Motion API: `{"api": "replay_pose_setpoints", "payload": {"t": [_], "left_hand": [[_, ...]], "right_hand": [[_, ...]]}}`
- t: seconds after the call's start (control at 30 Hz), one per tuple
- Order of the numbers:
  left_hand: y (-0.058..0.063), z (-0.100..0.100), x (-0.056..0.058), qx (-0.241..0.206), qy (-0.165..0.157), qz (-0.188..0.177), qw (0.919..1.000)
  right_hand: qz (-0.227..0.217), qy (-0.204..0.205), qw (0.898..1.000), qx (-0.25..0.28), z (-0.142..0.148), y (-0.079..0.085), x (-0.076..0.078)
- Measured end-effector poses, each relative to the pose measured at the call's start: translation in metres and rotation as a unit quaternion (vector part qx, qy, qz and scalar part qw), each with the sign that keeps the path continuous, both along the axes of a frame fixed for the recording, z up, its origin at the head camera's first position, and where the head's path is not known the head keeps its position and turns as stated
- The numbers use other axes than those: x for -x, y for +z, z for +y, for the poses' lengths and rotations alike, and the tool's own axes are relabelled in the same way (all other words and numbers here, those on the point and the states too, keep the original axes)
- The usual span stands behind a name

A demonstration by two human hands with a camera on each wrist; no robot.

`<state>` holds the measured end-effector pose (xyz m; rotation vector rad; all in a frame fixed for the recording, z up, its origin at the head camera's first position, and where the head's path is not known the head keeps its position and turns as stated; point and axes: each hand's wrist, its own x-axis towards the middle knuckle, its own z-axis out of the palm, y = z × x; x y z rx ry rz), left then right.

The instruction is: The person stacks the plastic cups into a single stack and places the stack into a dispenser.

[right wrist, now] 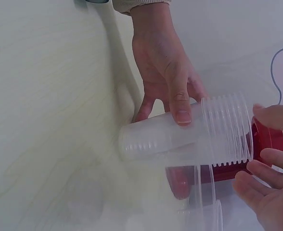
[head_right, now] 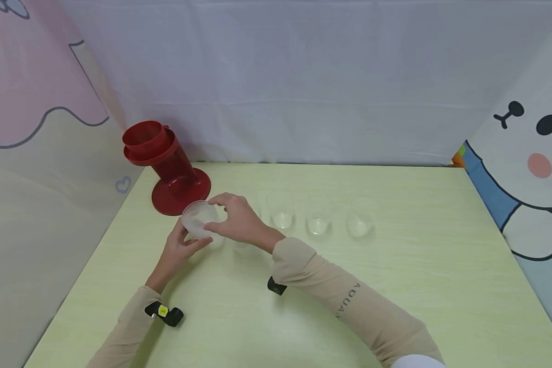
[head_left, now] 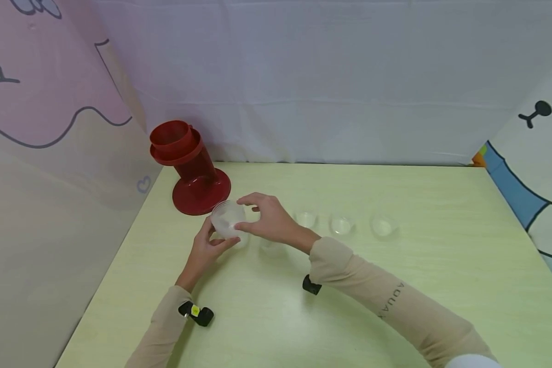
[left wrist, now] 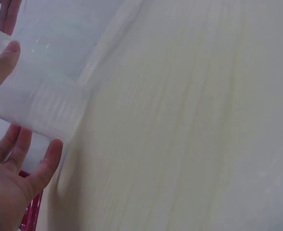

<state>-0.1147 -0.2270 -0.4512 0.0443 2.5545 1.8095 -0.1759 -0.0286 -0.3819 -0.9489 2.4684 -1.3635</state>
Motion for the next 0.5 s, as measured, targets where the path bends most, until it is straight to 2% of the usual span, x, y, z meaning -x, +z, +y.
{"api": "replay_pose_setpoints", "payload": {"t": [0.33, 0.5], "left_hand": [[-0.001, 0.000, 0.000, 0.005, 0.003, 0.002, 1.0000], [-0.001, 0.001, -0.001, 0.009, 0.005, 0.004, 0.9999]], "right_hand": [[0.000, 0.021, 0.999, 0.038, 0.014, 0.002, -0.004], [0.016, 0.017, 0.999, 0.030, 0.020, 0.001, -0.006]]}}
